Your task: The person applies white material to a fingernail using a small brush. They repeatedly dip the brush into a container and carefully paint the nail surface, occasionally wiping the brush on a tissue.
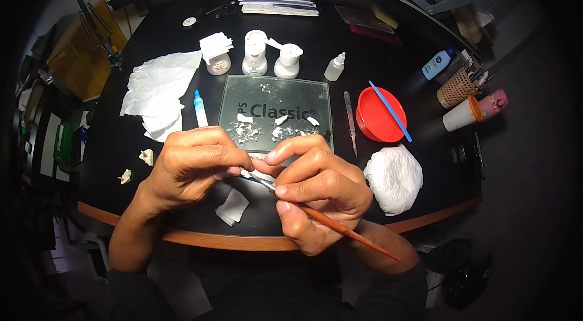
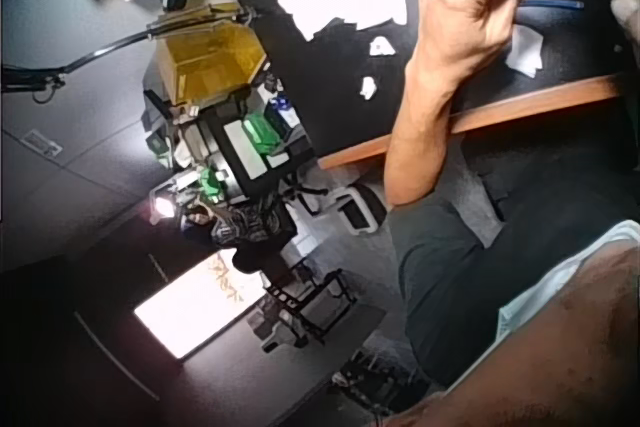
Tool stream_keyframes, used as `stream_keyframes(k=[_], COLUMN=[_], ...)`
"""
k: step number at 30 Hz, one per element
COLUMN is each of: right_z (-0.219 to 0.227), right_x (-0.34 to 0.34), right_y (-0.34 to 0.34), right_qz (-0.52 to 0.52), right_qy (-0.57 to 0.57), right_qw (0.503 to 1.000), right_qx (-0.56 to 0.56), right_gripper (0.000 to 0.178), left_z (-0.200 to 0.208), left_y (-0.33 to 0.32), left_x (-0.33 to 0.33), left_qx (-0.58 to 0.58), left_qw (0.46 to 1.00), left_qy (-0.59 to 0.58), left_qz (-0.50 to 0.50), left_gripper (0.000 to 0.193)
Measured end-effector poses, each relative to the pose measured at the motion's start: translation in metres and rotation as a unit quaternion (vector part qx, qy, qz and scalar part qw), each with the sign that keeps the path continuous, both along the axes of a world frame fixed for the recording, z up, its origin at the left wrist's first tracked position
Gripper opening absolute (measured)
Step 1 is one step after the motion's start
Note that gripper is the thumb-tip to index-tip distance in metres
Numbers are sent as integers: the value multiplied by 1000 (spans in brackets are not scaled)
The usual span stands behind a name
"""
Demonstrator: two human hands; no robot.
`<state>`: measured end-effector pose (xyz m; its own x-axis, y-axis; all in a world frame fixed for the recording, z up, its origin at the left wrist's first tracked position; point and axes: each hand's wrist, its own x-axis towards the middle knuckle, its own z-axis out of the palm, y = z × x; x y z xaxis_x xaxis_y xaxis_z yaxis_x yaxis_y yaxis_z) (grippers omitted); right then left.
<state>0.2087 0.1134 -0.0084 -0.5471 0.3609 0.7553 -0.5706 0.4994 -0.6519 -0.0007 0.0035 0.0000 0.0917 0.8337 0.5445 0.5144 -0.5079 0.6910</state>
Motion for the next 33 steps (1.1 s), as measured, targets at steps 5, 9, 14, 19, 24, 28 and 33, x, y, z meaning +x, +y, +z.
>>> stream_keyframes(k=[5,9,14,19,24,28,33], right_z=[1,-2,-1,-1,-1,-4,0], right_x=[-3,-5,-5,-4,0,-1,0], right_y=[-1,0,-3,-2,1,0,-1], right_qz=[8,14,8,1,-4,-10,-31], right_qy=[16,19,25,16,0,-1,-12], right_qw=[1000,1000,999,999,1000,1000,999], right_qx=[-8,-17,-36,-37,-19,-14,34], right_gripper=[19,18,17,17,17,18,19], left_z=[1,-1,-4,-5,-1,-3,-4], left_y=[0,-1,3,3,2,2,2], left_x=[0,0,-1,0,0,-1,1], left_qx=[5,1,35,54,27,20,36], left_qw=[1000,1000,999,998,999,1000,999], left_qy=[0,5,12,3,20,19,2], left_qz=[-1,4,5,14,12,7,13], left_gripper=[11,11,13,15,12,11,13])
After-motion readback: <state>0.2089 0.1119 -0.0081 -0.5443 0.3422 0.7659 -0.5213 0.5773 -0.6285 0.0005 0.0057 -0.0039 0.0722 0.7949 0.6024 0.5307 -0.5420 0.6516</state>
